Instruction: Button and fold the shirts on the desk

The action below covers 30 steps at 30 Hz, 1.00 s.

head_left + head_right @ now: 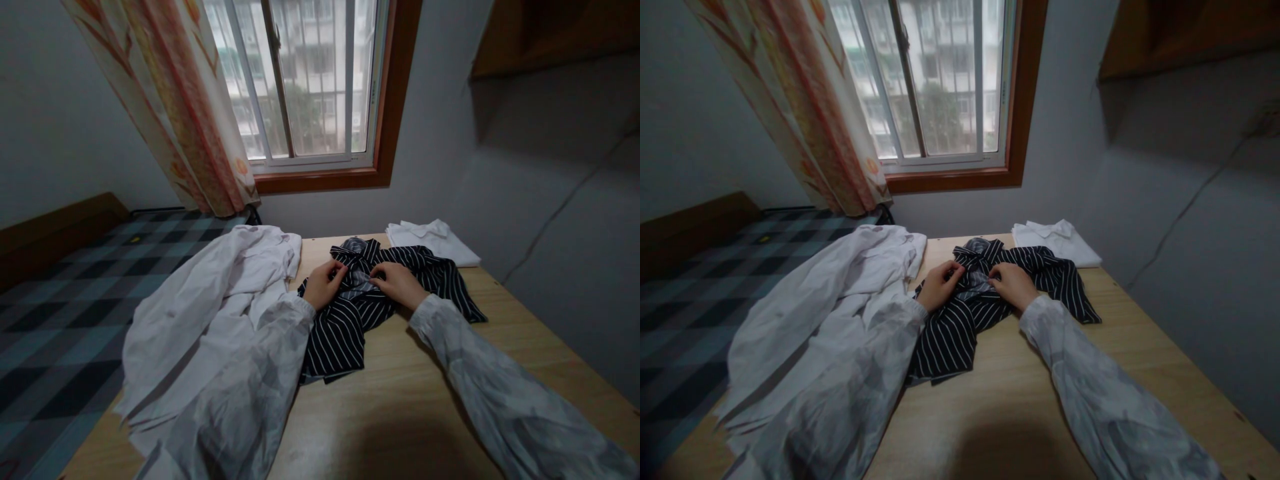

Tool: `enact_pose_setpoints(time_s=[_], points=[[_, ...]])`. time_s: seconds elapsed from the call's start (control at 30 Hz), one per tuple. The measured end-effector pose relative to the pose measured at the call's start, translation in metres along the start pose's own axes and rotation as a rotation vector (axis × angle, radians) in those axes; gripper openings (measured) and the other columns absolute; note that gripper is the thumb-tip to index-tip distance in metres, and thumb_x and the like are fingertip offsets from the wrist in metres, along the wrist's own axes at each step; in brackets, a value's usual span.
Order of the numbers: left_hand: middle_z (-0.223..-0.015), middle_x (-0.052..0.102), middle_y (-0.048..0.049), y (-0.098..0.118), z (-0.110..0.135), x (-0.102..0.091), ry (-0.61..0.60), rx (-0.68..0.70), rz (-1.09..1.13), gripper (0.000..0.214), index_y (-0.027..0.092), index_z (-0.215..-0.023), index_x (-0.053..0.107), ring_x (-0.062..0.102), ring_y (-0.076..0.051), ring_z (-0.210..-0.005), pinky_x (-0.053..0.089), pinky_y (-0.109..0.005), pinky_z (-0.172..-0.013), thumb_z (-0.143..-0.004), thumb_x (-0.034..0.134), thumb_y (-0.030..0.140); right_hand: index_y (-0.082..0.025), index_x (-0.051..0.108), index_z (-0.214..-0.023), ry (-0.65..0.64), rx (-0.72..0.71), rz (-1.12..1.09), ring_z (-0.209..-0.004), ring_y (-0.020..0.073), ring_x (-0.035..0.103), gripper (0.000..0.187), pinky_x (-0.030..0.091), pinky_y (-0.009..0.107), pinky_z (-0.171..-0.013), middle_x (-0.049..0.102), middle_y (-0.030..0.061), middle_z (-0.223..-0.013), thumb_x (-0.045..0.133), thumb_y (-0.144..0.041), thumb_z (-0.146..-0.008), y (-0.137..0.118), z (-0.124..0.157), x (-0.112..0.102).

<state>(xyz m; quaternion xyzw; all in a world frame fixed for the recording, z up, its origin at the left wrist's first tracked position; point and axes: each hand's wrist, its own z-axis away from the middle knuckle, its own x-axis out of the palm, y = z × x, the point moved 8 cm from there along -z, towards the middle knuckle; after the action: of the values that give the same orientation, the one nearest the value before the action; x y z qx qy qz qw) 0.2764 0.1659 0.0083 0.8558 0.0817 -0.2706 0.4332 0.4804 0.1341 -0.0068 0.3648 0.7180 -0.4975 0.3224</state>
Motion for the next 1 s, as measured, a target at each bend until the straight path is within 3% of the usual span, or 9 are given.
enact_pose_setpoints(time_s=[0.2,0.37,0.43,0.63,0.73,1.0], points=[[-0.089,0.076,-0.0027,0.000,0.000,0.000,-0.006,0.005,-0.005,0.028,0.021,-0.095,0.072,0.066,-0.018,-0.080,0.047,-0.030,-0.073,-0.104,0.059,0.044,-0.022,0.085,-0.087,-0.006,0.029,-0.499,-0.080,0.0249,0.075,0.015,0.059,0.041,-0.079,0.082,0.0079,-0.087,0.080,-0.036,-0.086,0.016,-0.011,-0.010],[-0.089,0.077,-0.0030,-0.001,0.000,0.001,-0.019,-0.004,-0.017,0.029,0.020,-0.094,0.073,0.066,-0.018,-0.078,0.048,-0.030,-0.070,-0.104,0.060,0.045,-0.020,0.080,-0.093,0.323,0.094,-0.711,-0.086,0.0250,0.074,0.031,0.059,0.041,-0.083,0.081,0.0090,-0.093,0.077,-0.050,-0.088,0.014,-0.009,-0.017],[-0.091,0.078,-0.0032,-0.002,0.000,0.002,-0.026,-0.009,-0.014,0.028,0.020,-0.095,0.074,0.067,-0.018,-0.078,0.048,-0.030,-0.070,-0.103,0.061,0.044,-0.021,0.076,-0.096,0.373,0.056,-0.714,-0.090,0.0244,0.072,0.032,0.057,0.039,-0.085,0.080,0.0077,-0.096,0.072,-0.052,-0.093,0.000,-0.003,-0.011],[-0.093,0.079,-0.0042,-0.003,0.000,0.007,-0.071,0.011,0.009,0.028,0.020,-0.097,0.075,0.070,-0.020,-0.085,0.052,-0.032,-0.078,-0.103,0.061,0.043,-0.023,0.070,-0.098,0.358,-0.107,-0.609,-0.094,0.0244,0.068,0.023,0.053,0.038,-0.091,0.073,0.0059,-0.099,0.061,-0.044,-0.103,-0.042,0.015,0.006],[-0.093,0.079,-0.0046,-0.003,0.000,0.009,-0.094,0.008,0.023,0.028,0.020,-0.098,0.075,0.070,-0.020,-0.085,0.053,-0.033,-0.079,-0.103,0.060,0.043,-0.024,0.069,-0.096,0.366,-0.177,-0.576,-0.099,0.0251,0.068,0.023,0.053,0.039,-0.094,0.072,0.0066,-0.100,0.059,-0.042,-0.105,-0.050,0.020,0.005],[-0.092,0.078,-0.0041,-0.004,0.000,0.010,-0.117,-0.016,0.038,0.029,0.020,-0.096,0.075,0.070,-0.021,-0.086,0.053,-0.033,-0.079,-0.101,0.059,0.043,-0.025,0.074,-0.095,0.372,-0.200,-0.519,-0.104,0.0266,0.068,0.024,0.053,0.043,-0.098,0.072,0.0079,-0.102,0.060,-0.042,-0.105,-0.055,0.023,0.005]])
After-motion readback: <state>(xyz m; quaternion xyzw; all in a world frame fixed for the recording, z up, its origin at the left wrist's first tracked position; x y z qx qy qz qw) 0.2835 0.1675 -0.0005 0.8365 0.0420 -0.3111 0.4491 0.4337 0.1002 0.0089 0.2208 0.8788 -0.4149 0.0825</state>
